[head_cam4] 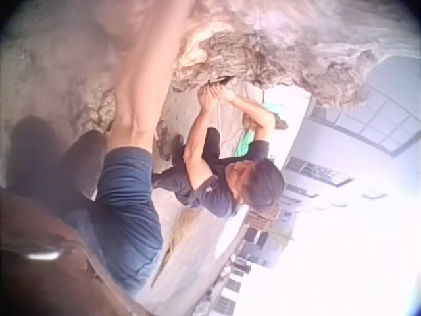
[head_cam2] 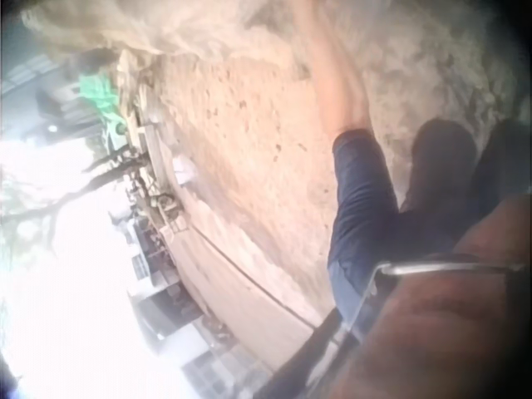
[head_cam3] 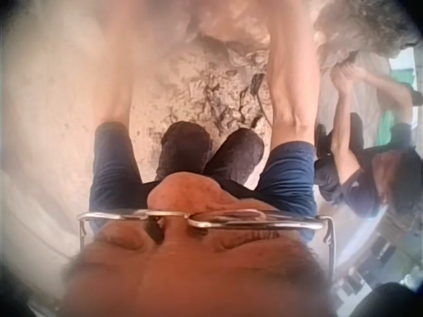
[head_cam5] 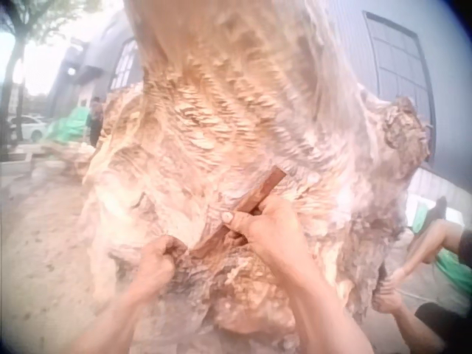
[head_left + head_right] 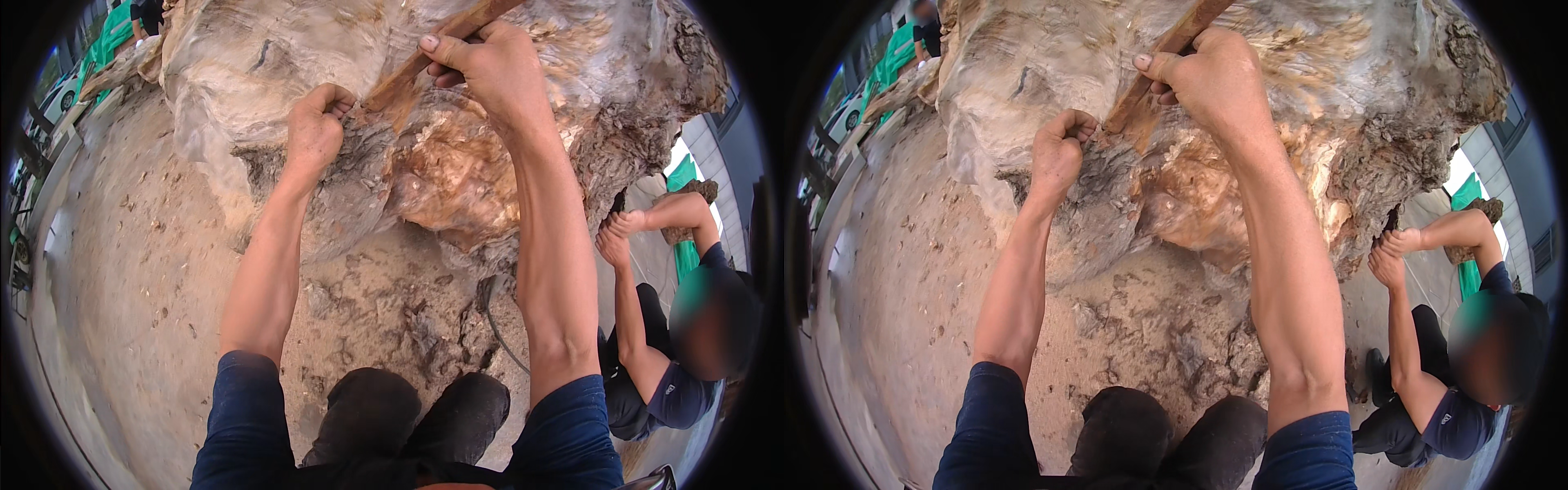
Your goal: The person uses a chisel and hammer to carve a large piece of wood, removing bark and shaping the surface. Another person assists by removing debris and occasionally using tools on the wood.
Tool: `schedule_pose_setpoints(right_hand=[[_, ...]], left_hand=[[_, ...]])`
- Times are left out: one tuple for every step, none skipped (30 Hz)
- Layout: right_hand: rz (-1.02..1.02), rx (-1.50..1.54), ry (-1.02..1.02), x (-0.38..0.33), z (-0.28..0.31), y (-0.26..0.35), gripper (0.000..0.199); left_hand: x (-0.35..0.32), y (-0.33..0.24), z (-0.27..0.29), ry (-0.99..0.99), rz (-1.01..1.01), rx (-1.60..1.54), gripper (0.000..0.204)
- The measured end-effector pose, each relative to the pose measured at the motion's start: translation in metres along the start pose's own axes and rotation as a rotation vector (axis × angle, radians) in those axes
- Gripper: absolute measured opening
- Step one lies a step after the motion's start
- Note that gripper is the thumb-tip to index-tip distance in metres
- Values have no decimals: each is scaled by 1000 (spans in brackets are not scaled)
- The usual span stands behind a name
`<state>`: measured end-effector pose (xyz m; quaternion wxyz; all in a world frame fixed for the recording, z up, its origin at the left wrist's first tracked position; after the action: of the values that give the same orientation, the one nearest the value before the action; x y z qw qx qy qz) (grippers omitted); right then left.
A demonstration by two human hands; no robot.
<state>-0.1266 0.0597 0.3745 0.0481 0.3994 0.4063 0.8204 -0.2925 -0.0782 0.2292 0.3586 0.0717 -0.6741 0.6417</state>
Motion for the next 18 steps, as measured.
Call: schedule_pose_setpoints(right_hand=[[-17, 54, 3, 7, -5, -5, 21], [-35, 107, 7, 15, -11, -11, 21], [-54, 150, 9, 18, -13, -13, 21], [-38, 128, 1, 18, -13, -11, 20], [-22, 107, -7, 18, -12, -7, 19], [-9, 90, -16, 16, -13, -5, 19], [26, 15, -9, 9, -17, -1, 18], [61, -60, -2, -1, -21, 2, 17], [102, -136, 1, -5, -25, 7, 16], [95, -182, 15, 1, -30, 11, 17], [88, -227, 30, 13, -33, 17, 17], [71, -276, 44, 19, -36, 22, 17], [57, -334, 91, 22, -39, 28, 20], [40, -292, 103, 23, -38, 38, 17], [23, -240, 117, 21, -40, 47, 15], [3, -203, 119, 19, -37, 50, 13], [-63, -143, 170, 20, -39, 40, 13], [-62, -137, 192, 19, -40, 39, 13]], left_hand=[[2, 5, 2, -26, -9, 11, 34], [4, 12, 4, -53, -18, 23, 33], [4, 11, 2, -77, -25, 23, 32], [3, 13, 2, -108, -14, 0, 32], [1, 15, 2, -138, -3, -24, 31], [-2, 16, 4, -167, 10, -43, 30], [-4, 17, 4, -169, 31, -47, 30], [-7, 18, 4, -172, 52, -50, 30], [-7, 18, 5, -175, 67, -55, 31], [-5, 17, 6, -158, 68, -37, 32], [-3, 15, 10, -142, 69, -18, 33], [-5, 16, 12, -119, 79, -1, 34], [-6, 12, 11, -113, 79, -64, 35], [-7, 6, 13, -108, 80, -125, 37], [-8, -1, 18, -107, 81, -176, 38], [-5, -17, 16, -96, 24, -267, 37], [-2, -35, 15, -85, -32, -358, 37], [0, -52, 17, -81, -87, -440, 38]])
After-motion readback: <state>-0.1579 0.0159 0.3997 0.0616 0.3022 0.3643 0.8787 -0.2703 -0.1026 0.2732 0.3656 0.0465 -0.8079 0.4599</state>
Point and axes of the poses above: each hand's wrist, its own x-axis towards the middle knuckle, its own z-axis out of the back of the hand, y = z × x, the point moved 10 cm from there along x, towards the middle knuckle
